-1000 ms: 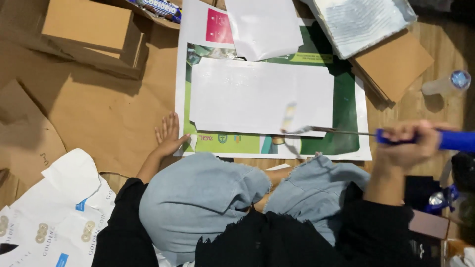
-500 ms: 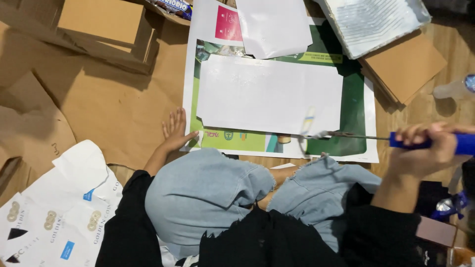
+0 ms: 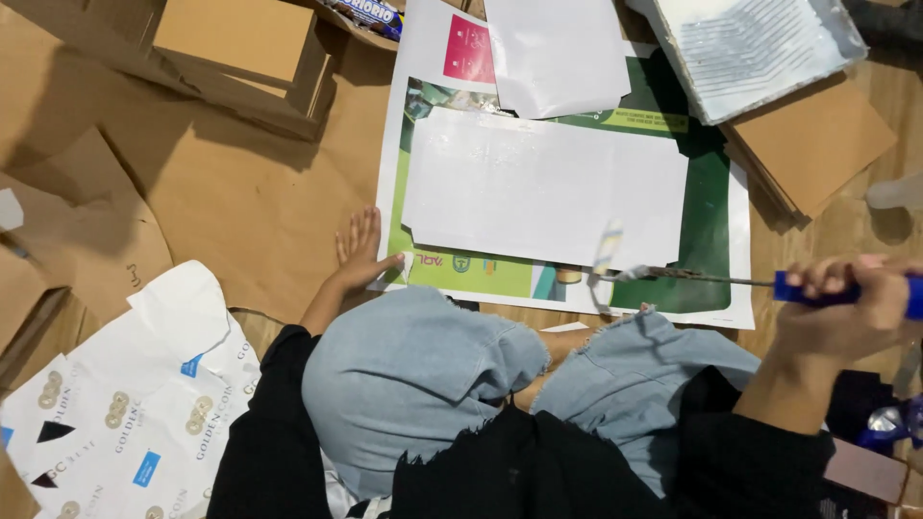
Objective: The person sits on the floor and uses a small paint roller to apply white paint to a rectangular piece of paper. They repeatedly roll the tool in a paint tray to reload it and then apply the paint to the paper surface, covering it evenly.
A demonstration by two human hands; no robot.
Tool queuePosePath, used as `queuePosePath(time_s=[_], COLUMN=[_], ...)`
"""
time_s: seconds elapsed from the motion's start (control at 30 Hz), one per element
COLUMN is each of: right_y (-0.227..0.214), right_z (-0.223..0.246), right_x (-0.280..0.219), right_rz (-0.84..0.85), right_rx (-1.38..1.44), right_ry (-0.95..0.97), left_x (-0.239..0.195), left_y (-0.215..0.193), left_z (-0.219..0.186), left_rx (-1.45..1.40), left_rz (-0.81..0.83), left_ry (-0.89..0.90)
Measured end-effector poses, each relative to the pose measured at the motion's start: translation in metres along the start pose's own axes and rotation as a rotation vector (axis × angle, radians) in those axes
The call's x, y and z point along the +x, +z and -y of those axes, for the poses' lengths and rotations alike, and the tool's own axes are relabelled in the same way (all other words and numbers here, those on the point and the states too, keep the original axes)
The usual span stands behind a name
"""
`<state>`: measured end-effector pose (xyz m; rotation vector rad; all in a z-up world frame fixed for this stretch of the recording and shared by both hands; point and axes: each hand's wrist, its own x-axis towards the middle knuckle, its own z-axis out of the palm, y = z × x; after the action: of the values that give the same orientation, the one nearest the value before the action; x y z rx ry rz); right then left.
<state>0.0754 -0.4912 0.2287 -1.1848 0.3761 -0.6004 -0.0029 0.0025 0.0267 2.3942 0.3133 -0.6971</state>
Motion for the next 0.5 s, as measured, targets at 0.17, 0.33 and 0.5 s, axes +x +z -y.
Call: queuePosePath(time_s=[0.17,0.33,0.5], right_y=[0.018,0.056,-0.025], right_z=[-0.066,-0.055,-0.031], right_x=[-0.037,-0.072,0.012], right_rz=[0.385,0.538,0.234], right_rx=[0.178,0.188,0.066], right_ry=[-0.224,-0.179,-0.257], left_x=[0.004,0.007,0.012], left_y=[0.009,0.004,0.012], left_z=[0.013,0.008,0.015], left_rx=[0.033,-0.043,-0.001], left_rz=[-0.006,0.019,-0.024], left_ry=[-0.025,0.008,0.024])
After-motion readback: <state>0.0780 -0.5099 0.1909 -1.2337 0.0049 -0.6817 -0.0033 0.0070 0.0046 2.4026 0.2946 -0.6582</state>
